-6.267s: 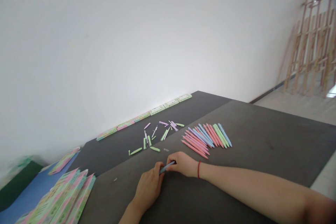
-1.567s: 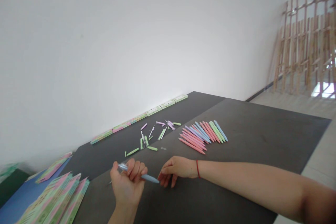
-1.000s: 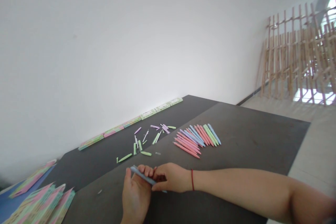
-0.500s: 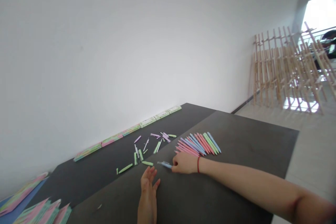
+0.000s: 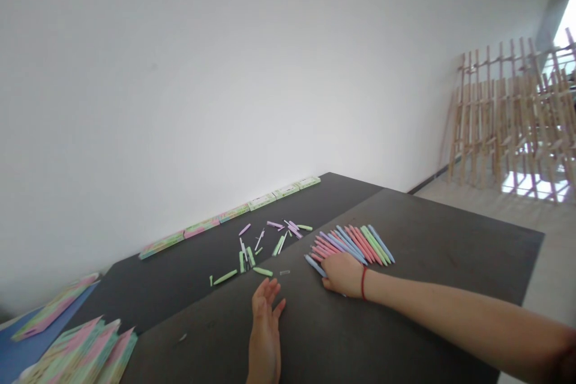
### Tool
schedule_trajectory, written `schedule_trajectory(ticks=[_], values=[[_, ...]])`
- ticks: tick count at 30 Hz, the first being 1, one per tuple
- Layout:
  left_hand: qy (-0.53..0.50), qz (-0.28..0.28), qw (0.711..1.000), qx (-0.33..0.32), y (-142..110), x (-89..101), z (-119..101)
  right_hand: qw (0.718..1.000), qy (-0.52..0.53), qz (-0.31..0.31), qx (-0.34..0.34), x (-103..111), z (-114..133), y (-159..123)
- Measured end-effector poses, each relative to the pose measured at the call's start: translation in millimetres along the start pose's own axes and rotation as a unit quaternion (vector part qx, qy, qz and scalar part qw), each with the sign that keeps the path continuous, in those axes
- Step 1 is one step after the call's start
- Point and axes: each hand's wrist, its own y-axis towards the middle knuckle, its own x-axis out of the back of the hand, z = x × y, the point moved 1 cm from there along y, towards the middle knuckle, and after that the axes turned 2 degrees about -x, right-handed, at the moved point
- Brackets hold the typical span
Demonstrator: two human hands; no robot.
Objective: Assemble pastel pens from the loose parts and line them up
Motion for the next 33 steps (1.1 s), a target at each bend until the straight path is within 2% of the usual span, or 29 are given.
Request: schedule_trajectory(ticks=[5, 8, 10, 14, 19, 23, 25, 33], values=[[0.037, 0.009, 0.999, -0.009, -0.7, 0.1, 3.0, 0.999, 0.027, 0.005, 0.034, 3.3, -1.5, -4.6], [0.097, 0.008, 0.995, -0.016, -3.5, -3.0, 1.2, 0.993, 0.08, 0.018, 0.084, 4.1, 2.9, -9.8], [0.116, 0.017, 0.993, 0.001, -4.5, -6.2, -1.1, 0.979, 0.15, 0.032, 0.134, 3.7, 7.5, -14.1], [0.109, 0.051, 0.991, 0.053, -2.5, -9.5, -3.7, 0.933, 0.278, 0.083, 0.215, 3.1, 15.7, -21.2], [0.097, 0.074, 0.99, 0.069, -0.4, -7.8, -2.9, 0.899, 0.363, 0.129, 0.209, 2.0, 17.6, -21.5], [0.096, 0.086, 0.99, 0.059, -2.6, -9.0, -3.5, 0.848, 0.449, 0.211, 0.185, -5.0, 19.6, -23.1], [0.099, 0.093, 0.989, 0.054, -4.0, -10.2, -4.9, 0.835, 0.469, 0.222, 0.182, -9.3, 22.5, -26.3], [0.103, 0.087, 0.99, 0.045, -7.7, -11.7, -13.2, 0.869, 0.437, 0.129, 0.19, -13.9, 32.6, -36.7]])
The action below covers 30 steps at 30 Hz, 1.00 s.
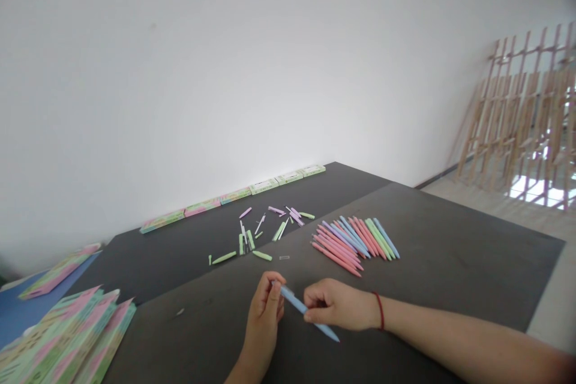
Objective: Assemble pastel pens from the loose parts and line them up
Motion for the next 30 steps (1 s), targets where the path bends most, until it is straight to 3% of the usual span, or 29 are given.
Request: schedule_trajectory(ticks=[5, 8, 12, 15, 23, 30], values=[[-0.027, -0.037, 0.999, -0.013, 3.3, 2.1, 2.8, 0.986, -0.153, -0.057, -0.019, 8.3, 3.9, 3.3], [-0.036, -0.069, 0.997, -0.028, 6.3, 4.5, 4.6, 0.946, -0.293, -0.113, -0.085, 16.4, 0.9, 5.5], [-0.029, -0.073, 0.996, -0.034, 7.5, 5.2, 6.0, 0.887, -0.406, -0.138, -0.172, 25.1, -6.6, 7.1], [-0.023, -0.061, 0.997, -0.034, 7.0, 4.4, 6.9, 0.863, -0.435, -0.158, -0.203, 29.5, -11.7, 7.8], [-0.014, -0.052, 0.998, -0.035, 7.6, 3.9, 9.0, 0.831, -0.457, -0.195, -0.252, 35.8, -16.6, 8.8], [-0.011, -0.053, 0.998, -0.037, 8.0, 4.5, 12.2, 0.845, -0.451, -0.179, -0.222, 42.8, -12.3, 10.7]])
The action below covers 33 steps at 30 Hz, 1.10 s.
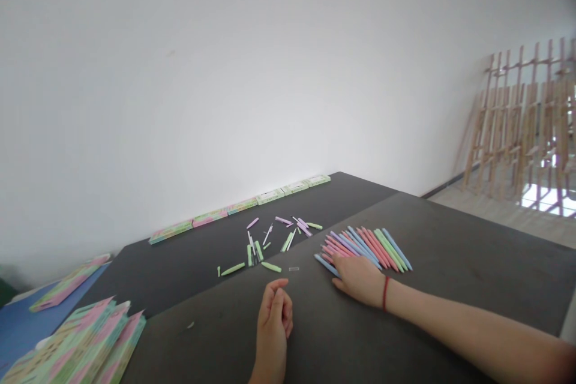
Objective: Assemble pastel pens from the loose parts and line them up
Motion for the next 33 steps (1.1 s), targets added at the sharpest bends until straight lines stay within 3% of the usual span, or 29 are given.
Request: schedule_trajectory(ticks=[2, 5, 10, 14, 22, 33], values=[[-0.002, 0.001, 1.0, 0.002, 0.8, 0.3, 2.1, 0.999, 0.028, -0.012, 0.03, 6.4, -1.4, 15.6], [-0.01, 0.004, 1.0, 0.005, 1.8, 0.5, 4.0, 0.998, 0.051, -0.008, 0.038, 15.1, -4.7, 60.3], [-0.027, 0.013, 0.999, 0.011, 1.3, -0.9, 1.7, 0.998, 0.062, -0.003, -0.013, 15.7, -13.9, 150.4], [-0.033, 0.017, 0.999, 0.018, 0.0, -0.9, 1.0, 0.996, 0.076, 0.006, -0.056, 2.7, -19.6, 191.5], [-0.026, 0.019, 0.999, 0.033, 0.9, 0.4, 5.7, 0.994, 0.106, 0.023, -0.015, -29.1, -2.9, 214.7], [-0.024, 0.014, 0.999, 0.039, 1.1, 0.3, 7.0, 0.984, 0.111, 0.025, 0.14, -37.3, 40.9, 206.8]])
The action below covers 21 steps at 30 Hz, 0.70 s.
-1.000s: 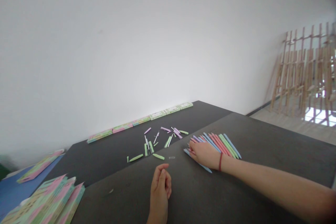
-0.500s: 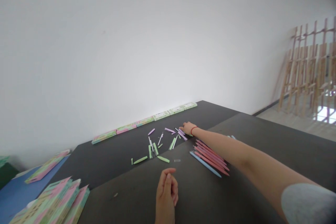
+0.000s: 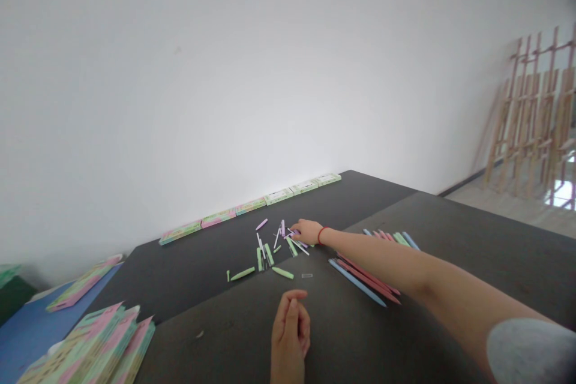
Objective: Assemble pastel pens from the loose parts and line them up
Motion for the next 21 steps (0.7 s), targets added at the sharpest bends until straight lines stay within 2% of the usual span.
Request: schedule_trajectory(ticks=[14, 21], values=[[0.001, 0.006, 1.0, 0.005, 1.0, 0.3, -1.0, 0.994, -0.006, -0.032, 0.101, -10.6, 38.5, -11.9], [0.01, 0.0, 1.0, 0.011, 0.2, -0.6, -0.7, 0.987, -0.001, -0.048, 0.153, -11.4, 45.6, -18.4]])
